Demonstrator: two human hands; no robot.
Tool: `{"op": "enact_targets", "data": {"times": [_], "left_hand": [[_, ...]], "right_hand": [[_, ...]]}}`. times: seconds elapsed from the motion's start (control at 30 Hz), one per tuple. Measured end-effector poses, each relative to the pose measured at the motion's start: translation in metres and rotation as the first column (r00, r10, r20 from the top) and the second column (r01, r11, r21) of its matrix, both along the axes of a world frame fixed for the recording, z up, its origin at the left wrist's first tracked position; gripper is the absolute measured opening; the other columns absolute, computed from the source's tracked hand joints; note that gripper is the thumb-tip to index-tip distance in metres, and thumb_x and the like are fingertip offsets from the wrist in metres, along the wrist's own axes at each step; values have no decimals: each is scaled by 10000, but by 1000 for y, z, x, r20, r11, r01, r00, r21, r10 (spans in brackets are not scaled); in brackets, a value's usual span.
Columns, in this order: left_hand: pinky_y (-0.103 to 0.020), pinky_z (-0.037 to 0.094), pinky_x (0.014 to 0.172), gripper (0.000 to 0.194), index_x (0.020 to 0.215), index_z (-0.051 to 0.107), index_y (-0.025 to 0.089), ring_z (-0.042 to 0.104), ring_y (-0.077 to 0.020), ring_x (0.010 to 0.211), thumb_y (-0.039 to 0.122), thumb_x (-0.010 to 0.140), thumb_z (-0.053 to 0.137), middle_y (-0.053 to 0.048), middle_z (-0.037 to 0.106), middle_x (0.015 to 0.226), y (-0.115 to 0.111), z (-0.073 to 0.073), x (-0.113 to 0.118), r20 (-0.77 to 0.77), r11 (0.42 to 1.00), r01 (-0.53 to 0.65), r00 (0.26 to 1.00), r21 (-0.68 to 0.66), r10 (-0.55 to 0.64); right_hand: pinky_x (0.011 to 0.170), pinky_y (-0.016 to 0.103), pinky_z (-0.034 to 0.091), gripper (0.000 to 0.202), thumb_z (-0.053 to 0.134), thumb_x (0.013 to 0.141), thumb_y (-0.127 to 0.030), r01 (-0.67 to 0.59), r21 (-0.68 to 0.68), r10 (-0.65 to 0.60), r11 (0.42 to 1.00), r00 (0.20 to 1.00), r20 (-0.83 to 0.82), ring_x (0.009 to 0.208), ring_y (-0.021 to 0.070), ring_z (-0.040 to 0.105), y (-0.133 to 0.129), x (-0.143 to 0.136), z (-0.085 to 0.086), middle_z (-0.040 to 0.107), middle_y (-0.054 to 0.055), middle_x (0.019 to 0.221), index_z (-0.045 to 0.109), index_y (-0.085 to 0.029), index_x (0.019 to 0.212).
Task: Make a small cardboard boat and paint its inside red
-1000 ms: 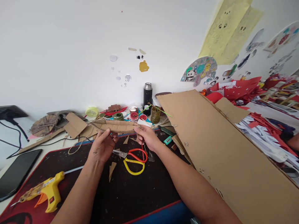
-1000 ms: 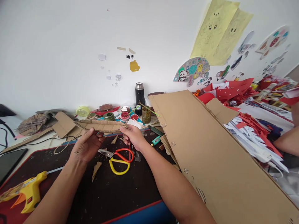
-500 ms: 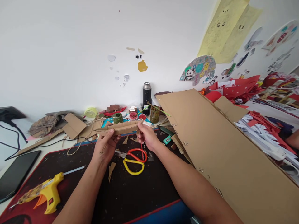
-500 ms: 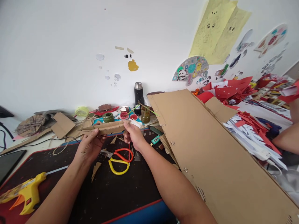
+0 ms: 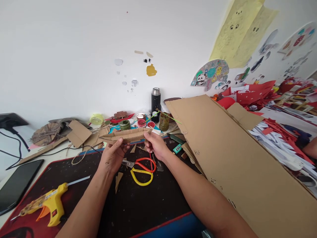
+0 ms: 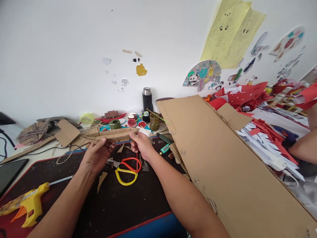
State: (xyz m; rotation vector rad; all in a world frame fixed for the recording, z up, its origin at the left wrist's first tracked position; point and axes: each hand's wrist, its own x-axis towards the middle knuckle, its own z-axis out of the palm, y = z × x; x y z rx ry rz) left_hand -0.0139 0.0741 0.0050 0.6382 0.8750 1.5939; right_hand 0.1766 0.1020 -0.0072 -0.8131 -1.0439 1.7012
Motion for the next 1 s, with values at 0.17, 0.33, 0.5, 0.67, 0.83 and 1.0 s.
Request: {"op": "enact_targets", "data": {"times": [0.17,0.33,0.5,0.67,0.83,1.0], "left_hand": [[-254,549,619,526,894,698,202,710,-161,718,287,529,1066,-2,759,857,3,2,-6,-26,993,-108,994,51,109],[-282,555,689,586,1012,727,217,728,-188,774,274,535,1062,-9,760,848,2,2,-5,-120,984,-148,980,103,160],[-340,587,841,709,1198,745,227,760,-244,884,267,569,1068,-47,796,905,-3,4,4,-235,985,-76,965,156,112],[-390,596,967,669,1184,756,211,776,-277,992,308,597,1061,-84,821,1008,-5,5,5,-285,988,-28,956,152,71],[-397,601,1008,650,1166,766,209,783,-292,1054,287,591,1058,-101,828,1089,-5,3,5,-278,987,-28,958,161,73],[-424,614,997,656,1151,779,201,783,-318,1071,313,572,1066,-105,834,1041,-5,2,8,-304,987,-32,950,155,78]], "right_hand": [[394,222,230,641,817,761,-767,154,24,-155,988,988,16,401,94,454,4,3,2,515,-111,558,596,-226,1023],[443,260,335,474,753,885,-638,260,269,-303,927,944,132,399,126,448,2,5,2,476,-113,541,655,-238,1117],[582,294,375,317,715,984,-482,100,482,-310,870,873,377,538,171,497,-7,-1,-6,508,-68,607,727,-266,1215],[656,298,342,275,689,1017,-432,29,554,-360,832,788,499,635,185,522,-6,-1,-12,548,-46,657,754,-265,1226],[634,294,310,323,690,1023,-451,-21,510,-320,860,757,570,630,192,525,-6,0,-12,564,-43,642,757,-281,1290],[633,292,361,375,693,1035,-462,-46,423,-231,905,783,578,626,196,581,-6,-1,-13,645,-27,658,744,-278,1358]]}}
